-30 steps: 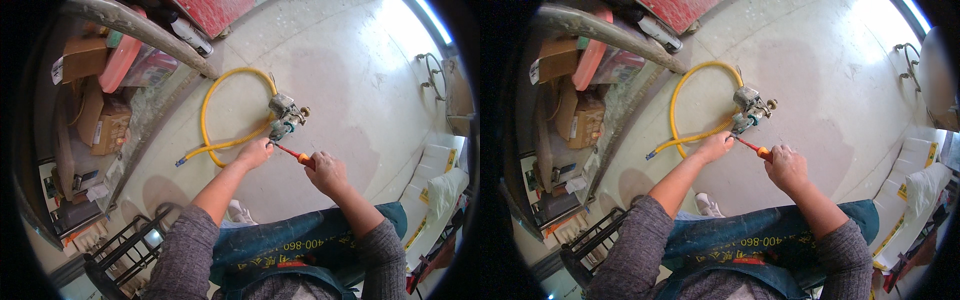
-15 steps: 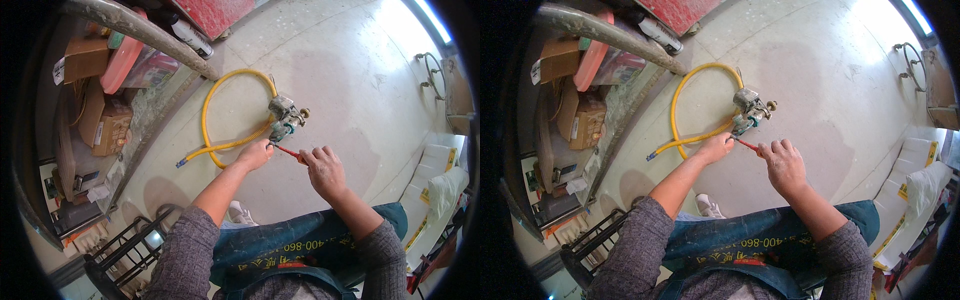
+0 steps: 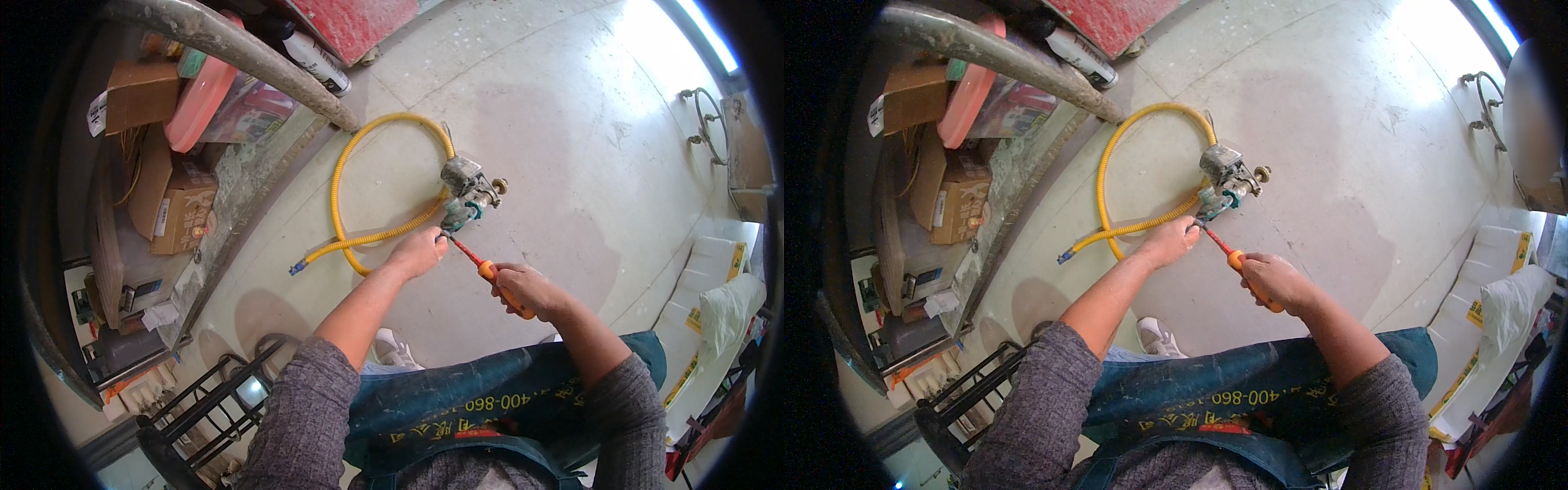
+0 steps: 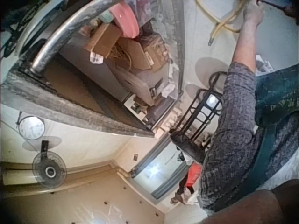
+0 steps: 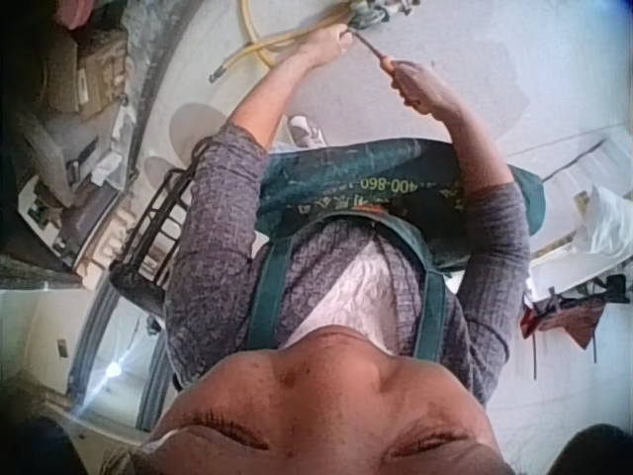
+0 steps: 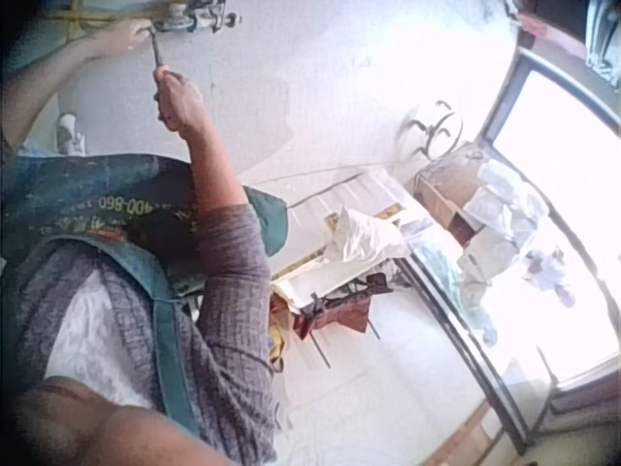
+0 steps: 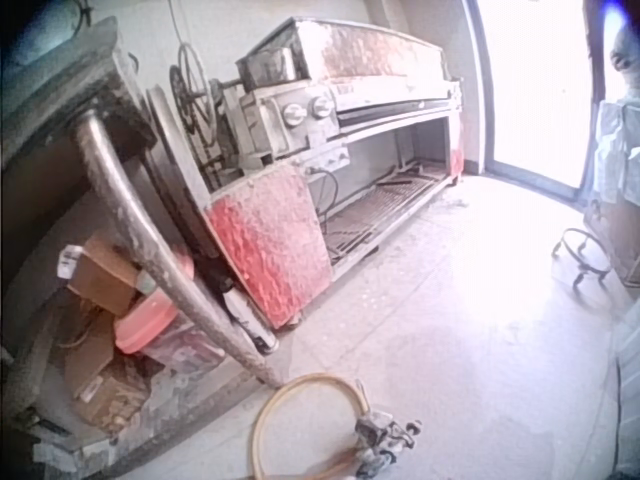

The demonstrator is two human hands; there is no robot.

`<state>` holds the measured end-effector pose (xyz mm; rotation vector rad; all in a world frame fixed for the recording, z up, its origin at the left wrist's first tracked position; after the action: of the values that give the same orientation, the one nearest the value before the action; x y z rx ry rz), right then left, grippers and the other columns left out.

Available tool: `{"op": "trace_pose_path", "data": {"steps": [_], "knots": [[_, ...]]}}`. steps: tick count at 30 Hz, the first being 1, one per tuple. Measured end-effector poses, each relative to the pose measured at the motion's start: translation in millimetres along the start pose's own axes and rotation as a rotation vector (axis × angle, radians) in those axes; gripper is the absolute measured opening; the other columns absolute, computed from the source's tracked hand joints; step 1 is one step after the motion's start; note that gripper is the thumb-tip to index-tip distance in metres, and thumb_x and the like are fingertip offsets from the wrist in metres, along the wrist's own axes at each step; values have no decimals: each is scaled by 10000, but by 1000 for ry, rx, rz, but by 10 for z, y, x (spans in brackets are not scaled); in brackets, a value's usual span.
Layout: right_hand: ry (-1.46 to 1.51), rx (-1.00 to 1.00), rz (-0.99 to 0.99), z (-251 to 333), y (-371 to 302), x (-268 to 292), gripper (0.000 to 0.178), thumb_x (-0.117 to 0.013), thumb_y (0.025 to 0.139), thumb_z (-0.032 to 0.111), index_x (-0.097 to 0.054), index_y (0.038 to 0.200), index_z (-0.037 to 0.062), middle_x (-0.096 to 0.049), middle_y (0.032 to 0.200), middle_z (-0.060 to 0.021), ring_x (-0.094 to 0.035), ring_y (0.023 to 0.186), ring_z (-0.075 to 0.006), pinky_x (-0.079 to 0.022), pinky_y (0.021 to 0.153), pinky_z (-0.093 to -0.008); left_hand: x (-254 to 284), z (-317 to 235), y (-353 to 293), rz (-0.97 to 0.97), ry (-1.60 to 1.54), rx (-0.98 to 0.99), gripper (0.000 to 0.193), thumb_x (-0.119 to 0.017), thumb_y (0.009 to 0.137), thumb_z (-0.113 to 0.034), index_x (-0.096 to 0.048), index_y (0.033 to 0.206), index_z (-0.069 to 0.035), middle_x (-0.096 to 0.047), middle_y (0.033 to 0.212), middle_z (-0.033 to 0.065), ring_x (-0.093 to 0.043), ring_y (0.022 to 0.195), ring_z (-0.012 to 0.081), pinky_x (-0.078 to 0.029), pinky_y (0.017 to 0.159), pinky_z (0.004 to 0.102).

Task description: The person uses a screwdriver to loosen and tighten a fitting on a pneumatic tool connected to a yellow hose. They detach the hose, reattach it, and continue adjusting the fitting while holding the tool.

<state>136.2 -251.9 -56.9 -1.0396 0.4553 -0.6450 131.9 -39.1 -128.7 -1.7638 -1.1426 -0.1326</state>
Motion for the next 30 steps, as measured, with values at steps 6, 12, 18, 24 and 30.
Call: {"op": "trace_pose_path", "data": {"steps": [6, 12, 18, 24, 30], "knots": [[-826, 658, -516, 49, -126, -54, 459, -589, 775, 127, -533, 1228, 85, -573, 940, -94, -549, 843, -270, -482, 735, -329, 43, 0, -8, -26, -1, -6, 335, -417, 874, -312, -551, 1007, -36, -617, 981, 215, -583, 916, 385, -454, 786, 463], [-1040, 617, -727, 58, -132, -22, 420, -607, 789, 143, -508, 1190, 70, -565, 939, -89, -536, 907, -261, -480, 764, -347, 59, -21, -29, 15, -31, 11, 340, -424, 871, -313, -555, 1010, -32, -617, 989, 210, -580, 923, 379, -453, 790, 456], [-707, 254, -410, 0, -47, -60, 354, -569, 845, 293, -514, 1079, 32, -607, 831, -130, -611, 776, -286, -488, 729, -391, 37, -1, -19, 9, -74, -17, 339, -435, 870, -298, -563, 1028, -27, -612, 1007, 213, -572, 951, 380, -450, 814, 444], [-22, -54, 29, -96, 79, -46, 285, -478, 863, 223, -528, 1052, 16, -603, 731, -101, -612, 745, -265, -486, 718, -370, 34, 47, 24, 24, -157, -54, 336, -449, 865, -285, -575, 1006, -7, -601, 1037, 223, -564, 972, 382, -447, 826, 437], [-124, 289, -149, -184, 183, -123, 288, -503, 828, 111, -574, 1097, 37, -572, 787, -130, -583, 779, -295, -481, 744, -376, 32, 85, 50, 27, -169, -36, 345, -445, 864, -295, -577, 1000, -7, -599, 1036, 226, -564, 976, 383, -445, 824, 434]]}}
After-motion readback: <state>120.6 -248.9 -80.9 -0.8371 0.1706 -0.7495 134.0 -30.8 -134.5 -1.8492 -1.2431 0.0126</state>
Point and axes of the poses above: each hand's wrist, its own y-axis towards the middle knuckle, its own x-axis out of the back of the hand, z = x × y, the point moved 3 cm from there along y, towards the middle knuckle
